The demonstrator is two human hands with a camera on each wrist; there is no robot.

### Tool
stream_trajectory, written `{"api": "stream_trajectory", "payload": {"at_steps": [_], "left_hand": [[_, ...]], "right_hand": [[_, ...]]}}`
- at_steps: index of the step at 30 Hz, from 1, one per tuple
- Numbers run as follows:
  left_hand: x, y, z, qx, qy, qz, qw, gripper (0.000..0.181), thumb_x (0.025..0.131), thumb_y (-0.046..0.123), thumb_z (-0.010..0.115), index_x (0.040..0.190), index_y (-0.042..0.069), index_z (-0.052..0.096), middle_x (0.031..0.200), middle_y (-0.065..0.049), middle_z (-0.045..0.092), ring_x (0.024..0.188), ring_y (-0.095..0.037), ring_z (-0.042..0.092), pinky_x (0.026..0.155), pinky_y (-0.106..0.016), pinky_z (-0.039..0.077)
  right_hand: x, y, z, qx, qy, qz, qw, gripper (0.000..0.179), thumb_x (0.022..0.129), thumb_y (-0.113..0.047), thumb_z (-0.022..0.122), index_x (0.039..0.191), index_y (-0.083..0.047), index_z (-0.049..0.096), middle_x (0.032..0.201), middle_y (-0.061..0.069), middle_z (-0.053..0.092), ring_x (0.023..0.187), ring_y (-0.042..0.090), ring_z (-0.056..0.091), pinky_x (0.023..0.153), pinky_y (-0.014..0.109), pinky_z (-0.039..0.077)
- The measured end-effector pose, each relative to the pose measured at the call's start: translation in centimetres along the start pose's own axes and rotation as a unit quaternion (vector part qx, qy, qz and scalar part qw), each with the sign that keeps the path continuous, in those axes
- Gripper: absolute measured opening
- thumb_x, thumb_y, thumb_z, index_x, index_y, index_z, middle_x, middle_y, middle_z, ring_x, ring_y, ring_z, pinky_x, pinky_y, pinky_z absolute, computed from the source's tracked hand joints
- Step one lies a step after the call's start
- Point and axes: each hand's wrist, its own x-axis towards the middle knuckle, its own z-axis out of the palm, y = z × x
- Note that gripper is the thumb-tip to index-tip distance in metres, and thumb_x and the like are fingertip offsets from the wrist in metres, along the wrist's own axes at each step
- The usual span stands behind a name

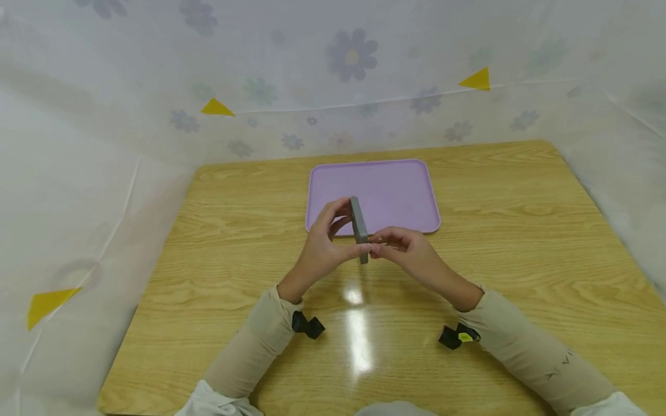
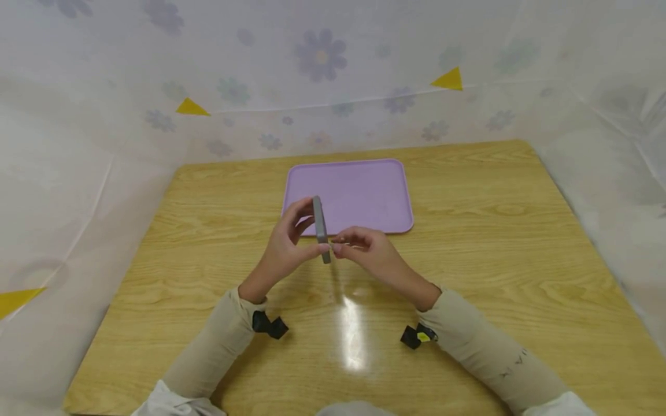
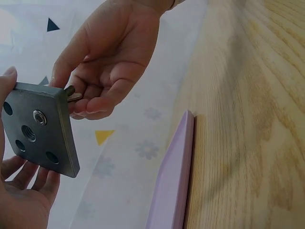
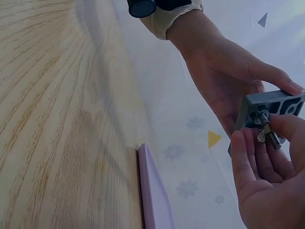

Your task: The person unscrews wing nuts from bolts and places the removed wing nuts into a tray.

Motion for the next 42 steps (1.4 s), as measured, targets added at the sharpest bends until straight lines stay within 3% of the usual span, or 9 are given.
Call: {"api": "stream_trajectory", "payload": {"at_steps": [5,12,17,21,24,29,34,42], "left_hand": [[0.0,0.1,-0.1,-0.008,-0.004,-0.006,0.9999,0.078,0.073,-0.003,0.077,0.136,-0.008,0.033,0.127,-0.019,0.041,0.116,-0.028,0.041,0.102,-0.042,0.038],[0.0,0.4,-0.2,-0.007,-0.001,-0.008,0.9999,0.078,0.072,-0.003,0.077,0.136,-0.009,0.033,0.127,-0.02,0.04,0.116,-0.028,0.041,0.102,-0.043,0.038],[0.1,0.5,-0.1,-0.007,0.001,-0.008,0.9999,0.077,0.071,-0.009,0.075,0.135,-0.009,0.033,0.127,-0.022,0.04,0.116,-0.029,0.042,0.102,-0.043,0.039],[0.1,0.6,-0.2,-0.002,0.003,-0.008,1.0,0.076,0.071,-0.01,0.075,0.135,-0.008,0.033,0.126,-0.022,0.041,0.115,-0.029,0.042,0.102,-0.043,0.039],[0.1,0.6,-0.2,0.001,0.005,-0.006,1.0,0.077,0.07,-0.01,0.075,0.135,-0.009,0.034,0.126,-0.021,0.041,0.114,-0.029,0.043,0.101,-0.043,0.039],[0.1,0.4,-0.1,0.001,0.008,-0.001,1.0,0.077,0.07,-0.007,0.077,0.134,-0.009,0.034,0.125,-0.021,0.042,0.113,-0.029,0.043,0.1,-0.044,0.04],[0.1,0.4,-0.1,0.001,0.006,0.002,1.0,0.077,0.07,-0.006,0.077,0.134,-0.009,0.034,0.125,-0.022,0.041,0.114,-0.029,0.043,0.101,-0.045,0.039],[0.1,0.4,0.0,0.0,0.002,0.002,1.0,0.077,0.071,-0.005,0.077,0.135,-0.009,0.033,0.125,-0.021,0.041,0.114,-0.029,0.042,0.101,-0.044,0.039]], "right_hand": [[-0.1,-0.1,-0.1,-0.022,0.008,-0.023,0.9995,0.022,0.088,-0.013,0.066,0.105,-0.001,0.064,0.108,0.012,0.062,0.099,0.024,0.062,0.084,0.034,0.053],[-0.2,-0.3,0.0,-0.037,-0.002,-0.09,0.9953,0.018,0.086,-0.001,0.065,0.104,0.001,0.064,0.107,0.013,0.061,0.099,0.023,0.061,0.083,0.034,0.053],[-0.4,-0.2,-0.4,-0.048,-0.019,-0.102,0.9935,0.04,0.086,0.001,0.064,0.125,0.001,0.053,0.117,0.014,0.058,0.109,0.024,0.056,0.092,0.033,0.048],[-0.7,-0.2,-0.8,-0.059,-0.015,-0.076,0.9952,0.041,0.092,-0.006,0.059,0.131,0.001,0.048,0.119,0.016,0.057,0.11,0.023,0.055,0.093,0.032,0.047],[-0.7,-0.2,-1.0,-0.038,0.004,-0.043,0.9984,0.03,0.098,-0.015,0.05,0.116,0.008,0.056,0.108,0.023,0.061,0.098,0.027,0.061,0.084,0.034,0.053],[-0.7,-0.4,-1.1,0.035,0.015,0.039,0.9985,0.05,0.1,-0.032,0.044,0.096,0.015,0.059,0.089,0.028,0.063,0.078,0.034,0.065,0.072,0.046,0.056],[-0.7,-0.8,-0.8,0.076,0.007,0.107,0.9913,0.056,0.097,-0.037,0.048,0.099,0.019,0.056,0.086,0.026,0.064,0.076,0.031,0.067,0.071,0.046,0.056],[-0.6,-1.2,-0.4,0.137,0.005,0.144,0.98,0.049,0.096,-0.031,0.054,0.105,0.018,0.056,0.093,0.027,0.064,0.078,0.024,0.067,0.077,0.042,0.055]]}}
